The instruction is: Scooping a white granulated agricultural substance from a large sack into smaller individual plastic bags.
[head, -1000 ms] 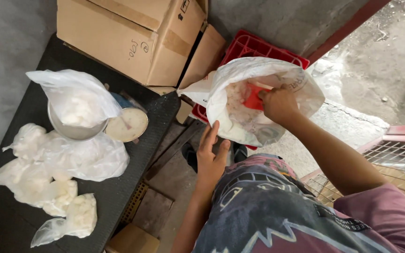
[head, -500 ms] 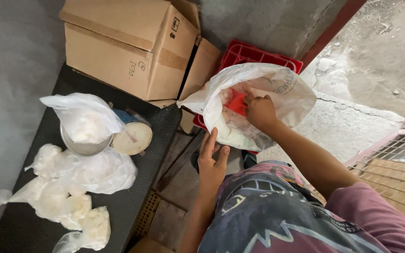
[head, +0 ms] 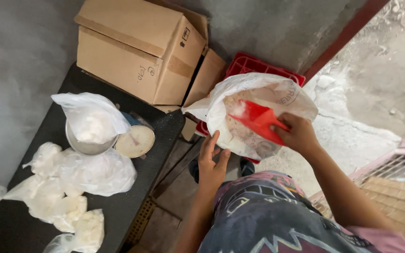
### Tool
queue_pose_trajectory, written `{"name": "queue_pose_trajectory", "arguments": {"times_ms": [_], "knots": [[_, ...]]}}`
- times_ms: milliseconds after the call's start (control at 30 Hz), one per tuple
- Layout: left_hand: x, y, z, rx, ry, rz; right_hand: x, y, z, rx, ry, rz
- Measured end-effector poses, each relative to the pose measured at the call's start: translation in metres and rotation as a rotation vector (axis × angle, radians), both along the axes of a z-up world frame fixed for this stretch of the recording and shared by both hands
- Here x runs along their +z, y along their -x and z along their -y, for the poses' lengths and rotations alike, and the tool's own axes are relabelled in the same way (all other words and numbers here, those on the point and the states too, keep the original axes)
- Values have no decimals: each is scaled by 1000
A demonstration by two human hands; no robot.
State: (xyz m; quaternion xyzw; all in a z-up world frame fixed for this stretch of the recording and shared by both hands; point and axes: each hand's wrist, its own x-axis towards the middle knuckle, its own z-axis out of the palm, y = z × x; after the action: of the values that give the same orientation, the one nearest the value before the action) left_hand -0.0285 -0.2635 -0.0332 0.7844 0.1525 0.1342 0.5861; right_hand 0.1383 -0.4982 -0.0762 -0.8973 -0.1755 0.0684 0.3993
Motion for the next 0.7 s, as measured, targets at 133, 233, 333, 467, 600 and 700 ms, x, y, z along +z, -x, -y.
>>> {"name": "queue_pose_trajectory", "arguments": {"times_ms": [133,233,333,467,600,700], "knots": [[-1,-8,-7,112,-223,175,7,18,32,-45,-117,-107],[3,-14,-28,177,-184,246,13,28,49,-115,-181,-118],[0,-19,-65,307,-234,298,35,34,58,-125,-294,-131],[18,-14,-112,464,-409,297,59,35,50,-173,-140,-28],[31,-17,-158,544,-549,298,71,30,35,-132,-1,-35],[33,-23,-182,587,-598,297,97,35,10,-111,52,-50]]}}
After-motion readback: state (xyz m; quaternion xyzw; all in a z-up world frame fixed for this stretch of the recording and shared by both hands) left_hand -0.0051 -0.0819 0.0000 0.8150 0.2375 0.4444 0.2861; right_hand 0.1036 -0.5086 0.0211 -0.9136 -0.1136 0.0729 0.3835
